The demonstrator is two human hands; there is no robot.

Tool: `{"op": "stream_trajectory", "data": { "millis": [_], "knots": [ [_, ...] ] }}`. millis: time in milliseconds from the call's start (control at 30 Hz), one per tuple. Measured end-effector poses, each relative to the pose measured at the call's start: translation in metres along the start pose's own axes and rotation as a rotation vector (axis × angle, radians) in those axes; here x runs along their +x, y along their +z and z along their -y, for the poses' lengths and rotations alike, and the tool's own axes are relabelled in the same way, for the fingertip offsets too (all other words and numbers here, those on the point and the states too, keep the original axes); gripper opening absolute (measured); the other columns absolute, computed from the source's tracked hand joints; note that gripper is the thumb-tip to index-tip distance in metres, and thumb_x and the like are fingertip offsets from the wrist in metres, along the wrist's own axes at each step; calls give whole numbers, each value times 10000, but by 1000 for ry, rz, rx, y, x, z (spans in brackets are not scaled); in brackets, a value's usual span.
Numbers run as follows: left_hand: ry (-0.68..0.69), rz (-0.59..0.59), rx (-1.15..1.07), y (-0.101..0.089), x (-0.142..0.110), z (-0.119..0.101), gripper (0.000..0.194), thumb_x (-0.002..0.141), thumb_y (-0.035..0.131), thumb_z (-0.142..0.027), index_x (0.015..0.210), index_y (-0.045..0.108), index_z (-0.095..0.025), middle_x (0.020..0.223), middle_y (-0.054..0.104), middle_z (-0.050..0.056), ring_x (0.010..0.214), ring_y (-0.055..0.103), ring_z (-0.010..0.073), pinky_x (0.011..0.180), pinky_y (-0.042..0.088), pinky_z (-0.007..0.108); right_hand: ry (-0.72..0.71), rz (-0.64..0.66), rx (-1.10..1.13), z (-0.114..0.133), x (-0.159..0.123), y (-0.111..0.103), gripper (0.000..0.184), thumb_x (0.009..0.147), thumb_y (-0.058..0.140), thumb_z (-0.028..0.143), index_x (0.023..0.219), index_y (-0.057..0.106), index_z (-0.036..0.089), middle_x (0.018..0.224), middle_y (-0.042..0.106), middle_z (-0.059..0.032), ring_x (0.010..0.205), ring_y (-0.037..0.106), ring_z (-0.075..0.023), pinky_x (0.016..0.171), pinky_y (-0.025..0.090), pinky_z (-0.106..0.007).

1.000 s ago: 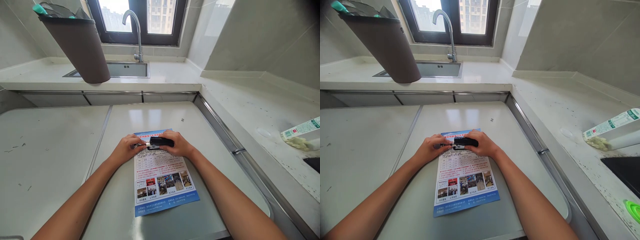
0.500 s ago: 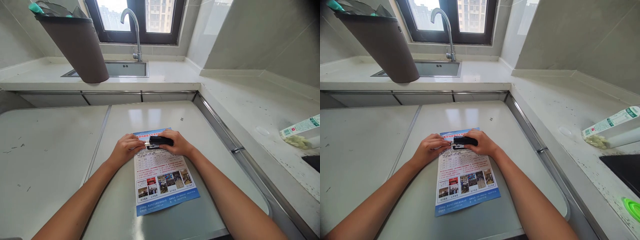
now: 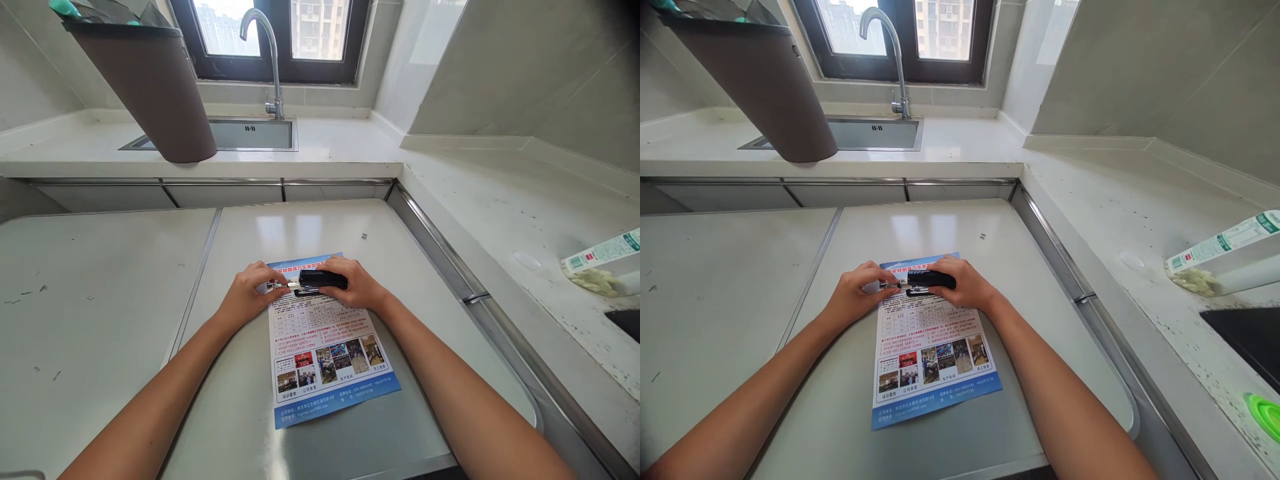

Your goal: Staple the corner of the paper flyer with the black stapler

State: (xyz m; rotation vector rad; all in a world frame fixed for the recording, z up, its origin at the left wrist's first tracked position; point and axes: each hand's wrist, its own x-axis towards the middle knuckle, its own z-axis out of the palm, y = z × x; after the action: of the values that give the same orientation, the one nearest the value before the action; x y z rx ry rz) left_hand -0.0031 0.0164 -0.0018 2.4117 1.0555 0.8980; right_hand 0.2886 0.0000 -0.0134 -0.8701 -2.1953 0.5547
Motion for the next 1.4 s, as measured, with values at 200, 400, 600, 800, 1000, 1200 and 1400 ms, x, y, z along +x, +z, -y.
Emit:
{"op": "stream_trajectory", "data": {
  "millis": [200,400,600,800,1000,1200,1400],
  "knots": [
    [-57,29,-35,-1,1,1,116,832,792,-331,917,760,-258,875,748,1,806,642,179,719,485,302,-6,-12,-2,1,0,0,370,907,709,347,1249,640,221,1061,730,-94,950,633,-259,872,513,-427],
    [26,39,-93,2,2,3,65,863,758,-316,895,771,-262,914,779,15,865,654,199,771,529,341,-6,5,-4,1,1,-1,362,918,696,361,1250,641,226,1047,733,-90,948,641,-258,871,511,-427],
    [39,20,-121,3,2,3,100,860,762,-348,839,771,-251,915,783,28,858,667,200,773,558,355,-7,-16,10,-1,0,1,368,902,718,359,1240,656,226,1034,735,-87,944,639,-257,866,510,-423],
    [17,19,-89,0,2,0,113,875,749,-359,850,770,-251,936,783,20,888,668,197,801,554,349,73,-96,109,3,0,-4,344,868,759,391,1160,716,216,978,740,-70,893,647,-228,809,509,-369],
    [32,1,-120,-4,3,-4,93,921,691,-304,903,773,-263,976,784,13,940,673,202,835,556,355,170,-199,251,3,-3,-13,339,844,784,422,1095,756,196,910,705,-47,799,631,-189,719,486,-316],
    [-8,-32,-221,-5,0,-4,99,877,744,-273,971,775,-266,937,764,21,875,676,193,807,547,336,135,-197,305,8,-4,-17,367,827,804,436,1105,767,200,880,699,-47,800,620,-194,710,483,-321],
    [56,46,-204,-6,0,-5,242,778,851,-346,972,749,-244,890,704,18,846,634,176,770,510,291,22,-86,347,33,8,0,320,841,804,360,1133,754,237,931,751,-50,844,627,-205,828,501,-375]
  ]
}}
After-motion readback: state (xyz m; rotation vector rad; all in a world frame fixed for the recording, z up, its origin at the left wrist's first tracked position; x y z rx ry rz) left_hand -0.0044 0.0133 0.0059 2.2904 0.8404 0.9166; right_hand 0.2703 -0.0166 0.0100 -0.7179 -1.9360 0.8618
